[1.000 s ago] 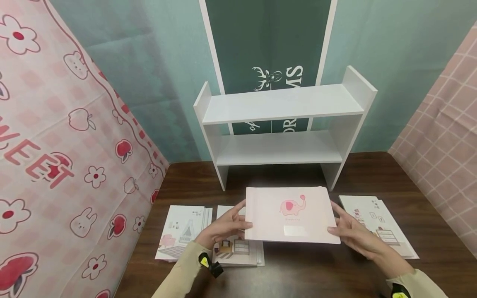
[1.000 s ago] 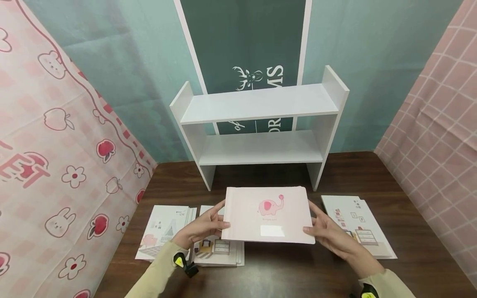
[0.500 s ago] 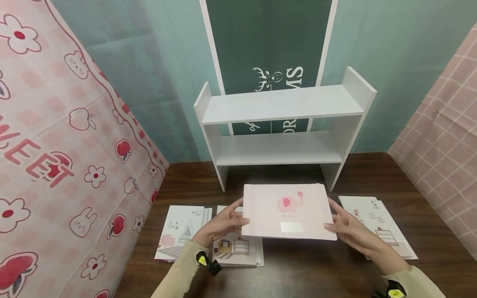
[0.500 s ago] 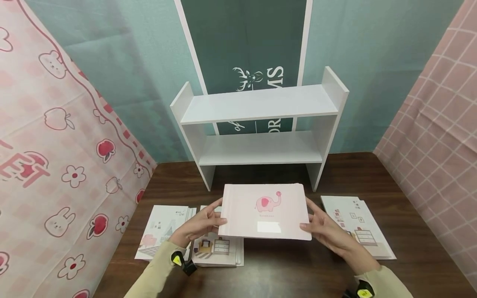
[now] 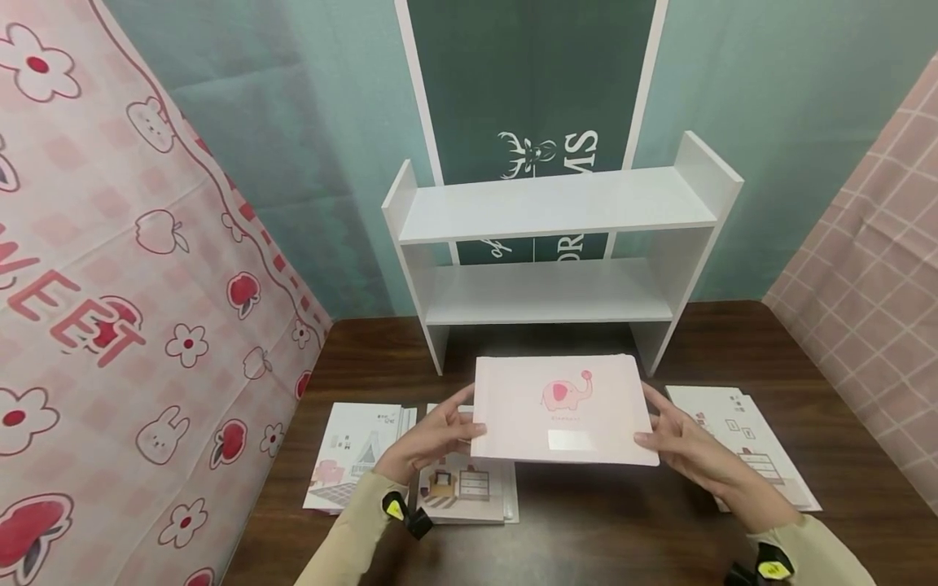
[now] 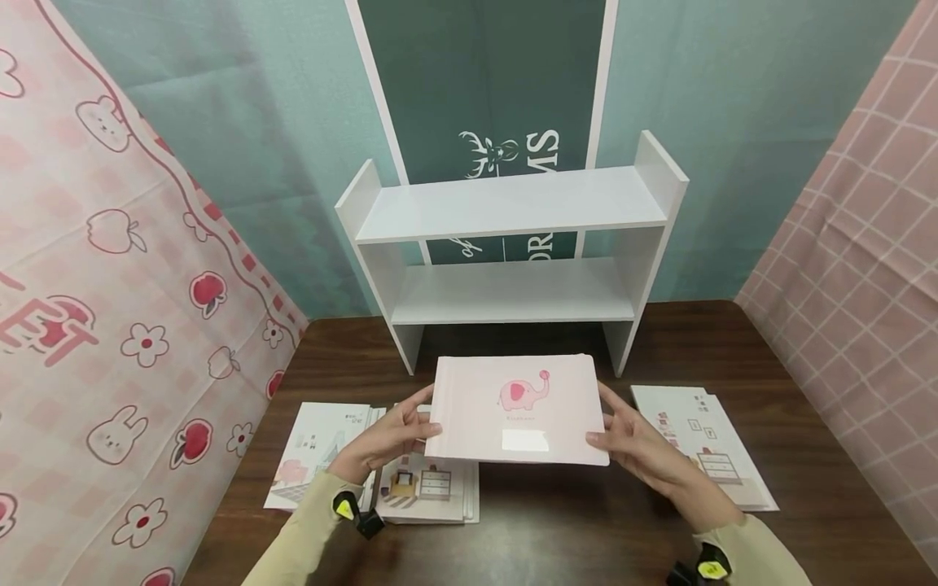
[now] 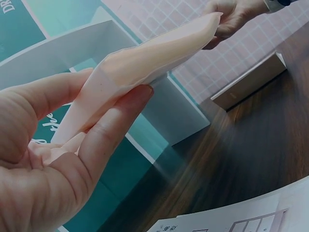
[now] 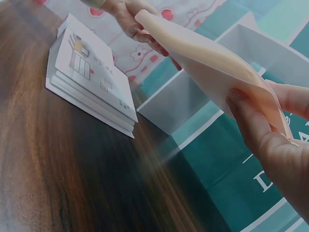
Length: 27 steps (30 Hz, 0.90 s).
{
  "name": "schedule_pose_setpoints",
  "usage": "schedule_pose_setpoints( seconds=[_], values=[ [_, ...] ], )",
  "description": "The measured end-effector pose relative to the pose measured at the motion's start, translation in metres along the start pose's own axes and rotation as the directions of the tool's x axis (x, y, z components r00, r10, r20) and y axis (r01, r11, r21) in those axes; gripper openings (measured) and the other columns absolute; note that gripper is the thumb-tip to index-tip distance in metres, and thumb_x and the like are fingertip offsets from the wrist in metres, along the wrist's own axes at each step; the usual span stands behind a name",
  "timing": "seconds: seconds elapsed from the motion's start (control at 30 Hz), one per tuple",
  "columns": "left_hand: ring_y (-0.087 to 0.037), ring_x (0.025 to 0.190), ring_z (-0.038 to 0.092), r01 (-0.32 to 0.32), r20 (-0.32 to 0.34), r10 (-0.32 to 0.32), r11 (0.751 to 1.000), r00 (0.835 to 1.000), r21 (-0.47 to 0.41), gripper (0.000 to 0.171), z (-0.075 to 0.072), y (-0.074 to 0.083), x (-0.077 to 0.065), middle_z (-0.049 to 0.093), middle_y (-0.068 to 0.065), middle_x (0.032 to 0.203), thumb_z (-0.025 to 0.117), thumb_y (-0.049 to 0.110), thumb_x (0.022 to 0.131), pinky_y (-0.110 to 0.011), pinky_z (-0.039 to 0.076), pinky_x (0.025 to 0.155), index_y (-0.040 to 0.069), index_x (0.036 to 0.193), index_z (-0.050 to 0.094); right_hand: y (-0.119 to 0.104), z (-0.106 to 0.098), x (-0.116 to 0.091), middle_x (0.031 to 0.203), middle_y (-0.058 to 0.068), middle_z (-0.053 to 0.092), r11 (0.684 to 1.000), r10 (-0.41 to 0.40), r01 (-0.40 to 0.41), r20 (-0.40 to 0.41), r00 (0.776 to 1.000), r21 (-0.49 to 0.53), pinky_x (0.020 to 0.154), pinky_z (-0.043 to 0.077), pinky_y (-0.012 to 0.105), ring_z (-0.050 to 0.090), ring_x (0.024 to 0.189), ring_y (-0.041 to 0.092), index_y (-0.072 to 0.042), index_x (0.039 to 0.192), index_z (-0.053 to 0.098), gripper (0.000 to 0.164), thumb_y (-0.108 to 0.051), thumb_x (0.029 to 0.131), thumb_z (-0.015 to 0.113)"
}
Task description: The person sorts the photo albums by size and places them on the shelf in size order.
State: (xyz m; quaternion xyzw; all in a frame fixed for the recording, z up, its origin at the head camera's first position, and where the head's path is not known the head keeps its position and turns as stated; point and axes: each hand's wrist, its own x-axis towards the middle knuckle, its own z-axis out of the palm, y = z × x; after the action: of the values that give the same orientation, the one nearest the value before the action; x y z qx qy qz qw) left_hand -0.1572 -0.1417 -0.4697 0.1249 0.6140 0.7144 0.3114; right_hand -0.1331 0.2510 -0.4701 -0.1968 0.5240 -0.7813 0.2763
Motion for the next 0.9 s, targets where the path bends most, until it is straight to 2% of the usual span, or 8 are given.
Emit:
schedule_pose_setpoints(
  seconds=[0.23, 0.6, 0.9],
  values=[
    [-0.022, 0.095, 0.066, 0.004, -0.004, -0.004, 1.000, 1.000, 0.006, 0.079, -0.002, 0.003, 0.000, 0.061, -0.018, 0.118, 0.066, 0.016, 0.086, -0.039, 0.053, 0.082, 0.024, 0.148, 0.018, -0.004, 0.001, 0.003, 0.127, 0.007, 0.055, 0.999, 0.009, -0.010, -0.023, 1.000, -0.036, 0.088, 0.050, 0.031, 0.059, 0.110, 0.020, -0.015, 0.146, -0.020, 0.085, 0.009, 0.092, 0.042],
    [-0.021, 0.094, 0.066, -0.019, -0.005, 0.019, 1.000, 1.000, 0.022, 0.077, -0.006, 0.007, -0.003, 0.062, -0.017, 0.116, 0.063, 0.015, 0.089, -0.038, 0.053, 0.081, 0.022, 0.148, 0.015, -0.004, 0.001, 0.007, 0.127, 0.007, 0.054, 0.996, 0.042, -0.045, -0.038, 0.998, -0.076, 0.093, 0.047, 0.030, 0.058, 0.111, 0.020, -0.019, 0.146, -0.018, 0.084, 0.006, 0.093, 0.041],
    [-0.019, 0.093, 0.066, -0.036, 0.011, 0.036, 0.999, 0.999, 0.001, 0.078, -0.005, 0.015, -0.007, 0.065, -0.011, 0.109, 0.058, 0.009, 0.091, -0.037, 0.053, 0.081, 0.015, 0.150, 0.007, -0.007, 0.002, 0.012, 0.127, 0.007, 0.056, 0.996, 0.026, -0.028, -0.030, 0.999, -0.088, 0.091, 0.048, 0.031, 0.059, 0.110, 0.022, -0.021, 0.148, -0.012, 0.082, 0.007, 0.093, 0.042]
  ],
)
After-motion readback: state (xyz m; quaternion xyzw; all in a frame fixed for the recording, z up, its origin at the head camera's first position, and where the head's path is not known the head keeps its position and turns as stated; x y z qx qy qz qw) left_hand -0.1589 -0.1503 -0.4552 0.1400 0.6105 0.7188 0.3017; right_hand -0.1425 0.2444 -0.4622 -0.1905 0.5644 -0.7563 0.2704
